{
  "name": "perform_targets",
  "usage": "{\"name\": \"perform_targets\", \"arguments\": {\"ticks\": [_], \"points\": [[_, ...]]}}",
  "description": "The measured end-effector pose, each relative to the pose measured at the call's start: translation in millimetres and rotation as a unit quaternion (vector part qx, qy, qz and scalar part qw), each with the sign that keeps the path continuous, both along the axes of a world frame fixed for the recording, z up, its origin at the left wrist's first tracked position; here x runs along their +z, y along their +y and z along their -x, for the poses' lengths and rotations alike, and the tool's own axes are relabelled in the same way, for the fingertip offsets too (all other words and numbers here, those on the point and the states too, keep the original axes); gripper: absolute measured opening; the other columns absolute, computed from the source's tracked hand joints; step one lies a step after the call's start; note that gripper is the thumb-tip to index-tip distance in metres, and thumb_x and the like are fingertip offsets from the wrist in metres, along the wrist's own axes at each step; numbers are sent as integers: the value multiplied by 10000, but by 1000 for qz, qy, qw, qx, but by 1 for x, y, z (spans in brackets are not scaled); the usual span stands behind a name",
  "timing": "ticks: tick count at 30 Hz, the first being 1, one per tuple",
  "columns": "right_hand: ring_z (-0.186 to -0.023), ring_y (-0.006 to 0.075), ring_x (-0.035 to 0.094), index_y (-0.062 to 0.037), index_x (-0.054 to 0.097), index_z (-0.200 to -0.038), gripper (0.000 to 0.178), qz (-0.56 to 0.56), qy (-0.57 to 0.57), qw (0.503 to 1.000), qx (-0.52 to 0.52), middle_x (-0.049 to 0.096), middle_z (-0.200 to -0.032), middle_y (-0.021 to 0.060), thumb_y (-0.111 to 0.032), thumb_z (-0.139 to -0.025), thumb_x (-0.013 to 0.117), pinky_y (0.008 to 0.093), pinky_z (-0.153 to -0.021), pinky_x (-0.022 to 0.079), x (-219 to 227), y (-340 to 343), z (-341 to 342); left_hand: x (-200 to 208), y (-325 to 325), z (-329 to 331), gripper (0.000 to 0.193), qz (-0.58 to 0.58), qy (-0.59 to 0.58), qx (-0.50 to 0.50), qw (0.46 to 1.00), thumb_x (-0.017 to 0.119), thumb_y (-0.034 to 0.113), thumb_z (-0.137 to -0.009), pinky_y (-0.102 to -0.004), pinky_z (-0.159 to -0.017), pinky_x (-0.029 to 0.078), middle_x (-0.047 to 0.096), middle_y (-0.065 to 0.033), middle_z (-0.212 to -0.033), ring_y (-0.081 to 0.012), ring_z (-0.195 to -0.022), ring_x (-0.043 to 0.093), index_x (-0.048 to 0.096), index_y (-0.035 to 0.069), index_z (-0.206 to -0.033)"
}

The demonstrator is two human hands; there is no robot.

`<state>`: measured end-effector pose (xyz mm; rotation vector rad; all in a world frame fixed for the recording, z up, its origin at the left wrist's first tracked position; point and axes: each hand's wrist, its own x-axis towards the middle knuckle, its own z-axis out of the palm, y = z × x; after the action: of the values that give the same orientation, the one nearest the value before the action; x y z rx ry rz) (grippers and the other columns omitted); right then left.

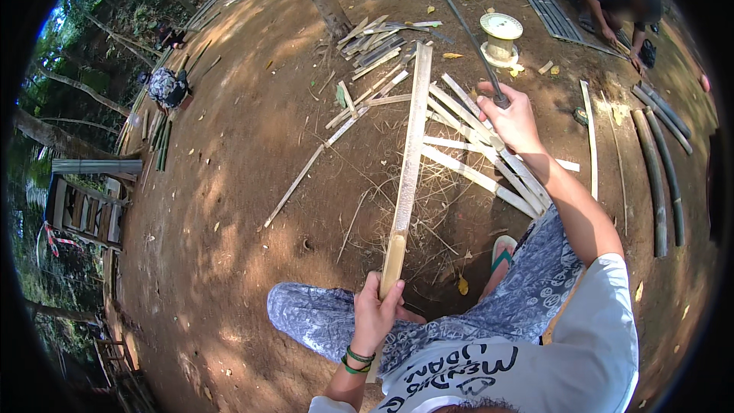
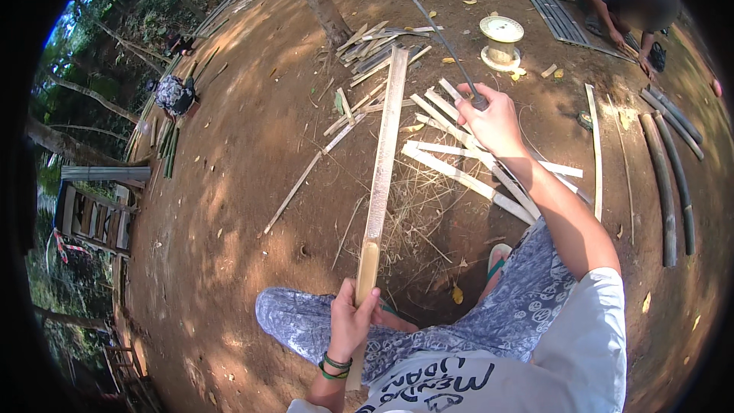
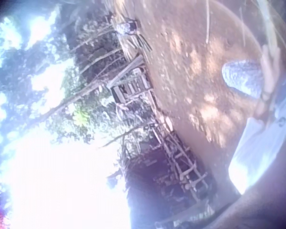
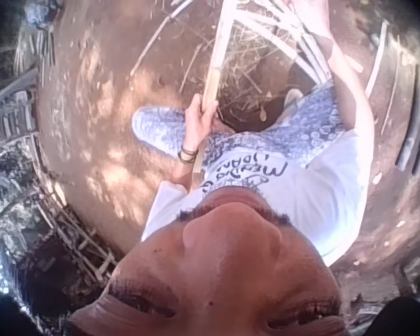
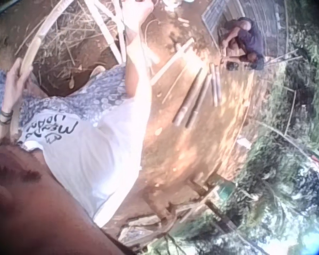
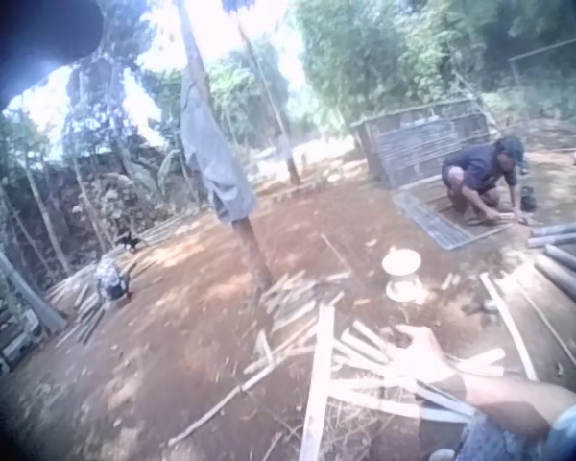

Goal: The person sits on the ground and uses a large knife to shave thin strips of bamboo. They hold the bamboo piece in one hand and the knife in the other, repeatedly scraping the blade along the bamboo to create thin slivers. The person occasionally pauses to inspect the bamboo or adjust their grip.

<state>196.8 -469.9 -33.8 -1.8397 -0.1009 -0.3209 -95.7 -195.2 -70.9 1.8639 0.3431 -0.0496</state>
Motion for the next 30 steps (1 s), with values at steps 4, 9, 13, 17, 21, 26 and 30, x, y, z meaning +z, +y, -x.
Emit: {"name": "perform_targets", "arguments": {"ticks": [4, 9, 13, 17, 21, 26, 30], "points": [[-517, 191, 539, -18, 705, -845, 356, 190, -31, 980, 45, 574, -571, 133, -369, -889, 744, 382, -548, 426, 16, 9, 24, 6, 2, -10, 163, 62, -8, -30, 998, 643, 156, -1005, -224, -474, 436, 581, 3, -639, -52, -529, 549, 557, 19, -991], [-659, 310, 674, -98, 659, -823, 267, 339, -180, 914, 132, 669, -717, 108, -306, -727, 797, 452, -594, 508, -6, 24, 54, 22, -7, -17, 132, 109, -2, -48, 993, 576, 149, -1041, -209, -448, 398, 524, 24, -629, -38, -498, 491, 538, 22, -1049], [-686, 319, 679, -70, 620, -796, 232, 357, -170, 902, 174, 669, -738, 95, -201, -650, 746, 453, -601, 517, -9, 24, 52, 22, -6, -6, 169, 85, 13, -65, 994, 527, 178, -1064, -204, -433, 406, 536, -3, -636, -56, -469, 493, 487, 14, -1046], [-787, 325, 711, -75, 685, -913, 291, 389, -153, 888, 193, 728, -924, 106, -217, -670, 758, 446, -716, 562, -7, 21, 51, 33, -10, 4, 171, 98, 33, -56, 993, 527, 175, -1064, -207, -425, 403, 533, -8, -631, -63, -464, 492, 488, 10, -1048], [-821, 341, 720, -68, 708, -961, 333, 403, -146, 882, 195, 749, -962, 117, -226, -675, 771, 457, -766, 575, -9, 21, 51, 35, -8, 13, 172, 108, 47, -51, 992, 533, 174, -1061, -209, -419, 402, 530, -11, -629, -70, -457, 491, 490, 8, -1058], [-744, 348, 690, -79, 671, -873, 249, 407, -133, 886, 179, 697, -811, 119, -212, -674, 740, 486, -674, 525, -7, 9, 35, 36, 1, 29, 161, 133, 68, -45, 988, 532, 163, -1060, -213, -419, 402, 524, -13, -623, -73, -456, 490, 497, 6, -1072], [-722, 336, 686, -92, 668, -861, 243, 442, -112, 875, 163, 691, -786, 107, -221, -667, 738, 491, -633, 498, -2, 8, 35, 36, 9, 49, 144, 126, 81, -33, 988, 529, 143, -1057, -218, -423, 406, 529, -20, -621, -76, -458, 493, 500, 4, -1083]]}}
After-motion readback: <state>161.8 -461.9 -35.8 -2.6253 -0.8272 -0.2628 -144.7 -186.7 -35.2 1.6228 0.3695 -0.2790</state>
